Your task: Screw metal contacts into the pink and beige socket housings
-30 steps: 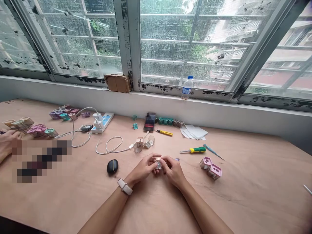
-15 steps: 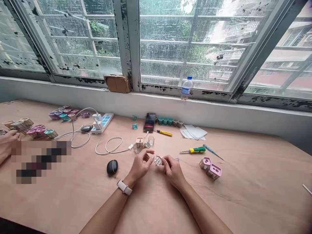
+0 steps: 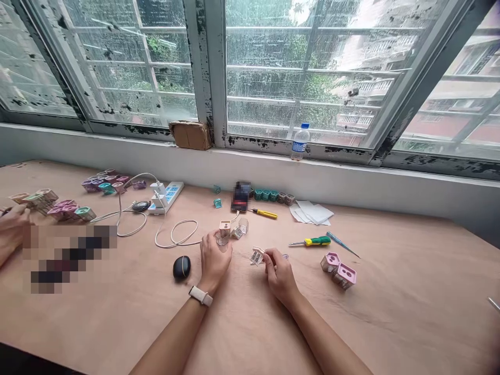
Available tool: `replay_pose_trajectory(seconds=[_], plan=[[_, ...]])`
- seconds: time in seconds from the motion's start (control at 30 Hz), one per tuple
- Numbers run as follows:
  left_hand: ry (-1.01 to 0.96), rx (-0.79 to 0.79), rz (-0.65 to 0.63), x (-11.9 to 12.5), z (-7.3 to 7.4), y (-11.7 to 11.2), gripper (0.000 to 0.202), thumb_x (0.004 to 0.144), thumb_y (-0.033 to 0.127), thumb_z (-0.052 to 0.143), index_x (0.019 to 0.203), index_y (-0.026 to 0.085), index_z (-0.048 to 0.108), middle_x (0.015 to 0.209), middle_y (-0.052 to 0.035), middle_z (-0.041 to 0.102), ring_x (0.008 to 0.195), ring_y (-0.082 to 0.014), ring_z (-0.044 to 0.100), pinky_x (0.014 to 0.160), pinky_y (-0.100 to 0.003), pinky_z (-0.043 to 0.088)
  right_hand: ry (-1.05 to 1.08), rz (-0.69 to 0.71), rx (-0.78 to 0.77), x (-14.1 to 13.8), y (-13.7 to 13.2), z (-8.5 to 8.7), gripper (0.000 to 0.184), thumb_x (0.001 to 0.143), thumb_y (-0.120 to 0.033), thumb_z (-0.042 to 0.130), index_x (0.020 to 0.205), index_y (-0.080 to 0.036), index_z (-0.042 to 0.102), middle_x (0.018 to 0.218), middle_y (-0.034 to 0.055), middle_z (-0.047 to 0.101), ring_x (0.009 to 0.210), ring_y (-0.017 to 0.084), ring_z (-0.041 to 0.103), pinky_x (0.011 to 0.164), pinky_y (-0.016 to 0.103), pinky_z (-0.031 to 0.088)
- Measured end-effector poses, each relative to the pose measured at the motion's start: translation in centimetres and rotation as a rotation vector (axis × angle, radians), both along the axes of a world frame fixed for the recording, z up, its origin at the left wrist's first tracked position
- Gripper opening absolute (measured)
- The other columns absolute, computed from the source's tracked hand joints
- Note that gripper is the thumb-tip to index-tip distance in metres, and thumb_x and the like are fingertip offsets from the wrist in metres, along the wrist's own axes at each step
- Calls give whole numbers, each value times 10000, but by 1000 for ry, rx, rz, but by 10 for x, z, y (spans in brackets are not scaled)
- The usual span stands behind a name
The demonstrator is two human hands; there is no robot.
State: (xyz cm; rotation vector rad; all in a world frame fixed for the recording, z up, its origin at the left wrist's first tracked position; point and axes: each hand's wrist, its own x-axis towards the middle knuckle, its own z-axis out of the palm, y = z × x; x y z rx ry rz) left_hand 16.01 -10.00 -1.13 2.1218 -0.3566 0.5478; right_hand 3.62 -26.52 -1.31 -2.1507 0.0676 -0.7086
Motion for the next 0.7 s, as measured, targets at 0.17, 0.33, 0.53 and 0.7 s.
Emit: replay_pose_trajectory(seconds=[0.17,0.33,0.53,0.7], plan=[[79,-17,-217,-5,-3,-4,382,777,206,645,1149,165,567,1004,-89,598,969,-268,592,902,-445,494,-72,-45,-48,-1,0,0,270,1030,-351,367,907,-196,551,786,31,590,673,158,561,630,271,435],[136,4,-413,-16,-2,-11,249,791,255,663,1023,179,613,1043,-101,623,1010,-272,595,928,-440,479,-128,-105,-62,-1,-1,0,227,1027,-326,387,928,-202,549,778,22,579,666,155,555,642,272,442],[300,-186,-649,-27,10,-12,236,826,322,675,977,193,548,1009,-85,664,953,-220,651,886,-362,511,-161,-156,-68,0,-2,0,198,1025,-310,401,952,-205,552,805,31,599,695,163,561,666,281,450],[451,-212,-789,-33,21,-12,283,833,372,673,996,184,538,960,-82,681,838,-197,664,713,-295,519,-189,-189,-42,0,-4,0,181,1024,-304,416,997,-199,561,835,39,610,730,169,581,681,288,456]])
